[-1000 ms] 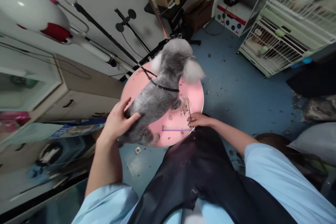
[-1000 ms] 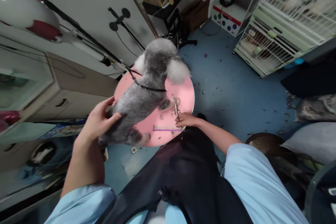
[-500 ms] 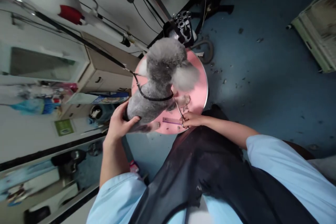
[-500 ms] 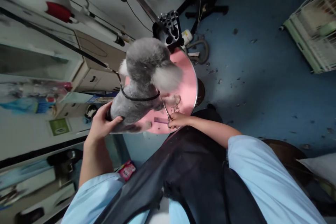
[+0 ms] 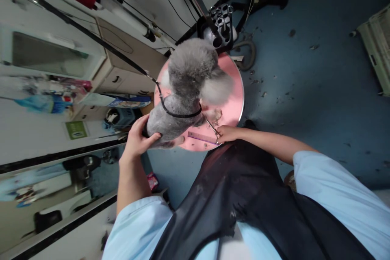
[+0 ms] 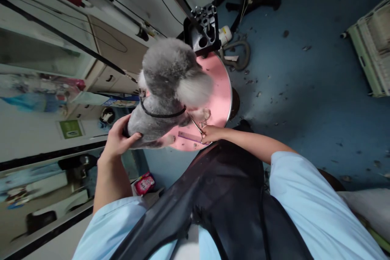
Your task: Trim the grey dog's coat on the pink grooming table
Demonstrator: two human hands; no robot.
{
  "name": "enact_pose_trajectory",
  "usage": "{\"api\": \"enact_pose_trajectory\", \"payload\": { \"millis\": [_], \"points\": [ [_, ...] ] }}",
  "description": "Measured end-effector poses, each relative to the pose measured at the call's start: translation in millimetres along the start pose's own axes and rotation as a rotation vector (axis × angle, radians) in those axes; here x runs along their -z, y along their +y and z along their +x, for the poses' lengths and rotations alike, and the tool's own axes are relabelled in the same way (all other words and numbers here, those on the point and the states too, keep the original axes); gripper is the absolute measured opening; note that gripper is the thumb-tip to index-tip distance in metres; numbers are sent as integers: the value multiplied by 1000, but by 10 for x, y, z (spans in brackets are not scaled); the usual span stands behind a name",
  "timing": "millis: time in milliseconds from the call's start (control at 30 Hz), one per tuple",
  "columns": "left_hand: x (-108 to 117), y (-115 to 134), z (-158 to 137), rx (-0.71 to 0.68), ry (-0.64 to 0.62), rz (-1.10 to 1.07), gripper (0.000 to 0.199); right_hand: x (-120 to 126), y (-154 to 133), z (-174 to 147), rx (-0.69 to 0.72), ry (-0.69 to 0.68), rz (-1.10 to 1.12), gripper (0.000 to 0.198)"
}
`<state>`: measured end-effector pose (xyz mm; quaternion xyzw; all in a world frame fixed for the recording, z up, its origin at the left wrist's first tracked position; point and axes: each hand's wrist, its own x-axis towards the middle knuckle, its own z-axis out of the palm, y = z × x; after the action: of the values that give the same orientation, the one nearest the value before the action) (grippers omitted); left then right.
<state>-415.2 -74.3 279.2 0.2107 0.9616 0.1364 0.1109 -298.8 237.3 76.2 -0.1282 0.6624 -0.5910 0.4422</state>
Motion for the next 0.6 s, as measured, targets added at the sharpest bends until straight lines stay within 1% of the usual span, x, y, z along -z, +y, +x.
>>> {"api": "enact_pose_trajectory", "payload": {
  "millis": [67, 167, 333, 433, 467, 500, 533, 600],
  "points": [
    [-16, -21, -12, -11, 12, 1, 87, 51, 24, -8, 5, -23, -7, 4],
    [-45, -56, -39, -29, 34, 8, 89, 120, 62, -9, -22, -29, -97, 10],
    [-75, -131, -58, -51, 57, 28, 88, 242, 89, 38, -22, -91, -158, 8],
    [-95, -171, -61, -63, 68, 41, 88, 319, 137, 6, -62, -113, -253, 13],
    [-113, -168, -83, -75, 96, 51, 87, 339, 164, -28, -63, -108, -293, 16],
    [-144, -152, -125, -96, 155, 69, 85, 350, 194, -71, -61, -95, -335, 19],
    [-190, -120, -193, -123, 249, 93, 81, 347, 220, -115, -62, -79, -381, 22],
    [-347, -15, -405, -191, 513, 129, 63, 280, 241, -171, -109, -61, -494, 26]
  ]
}}
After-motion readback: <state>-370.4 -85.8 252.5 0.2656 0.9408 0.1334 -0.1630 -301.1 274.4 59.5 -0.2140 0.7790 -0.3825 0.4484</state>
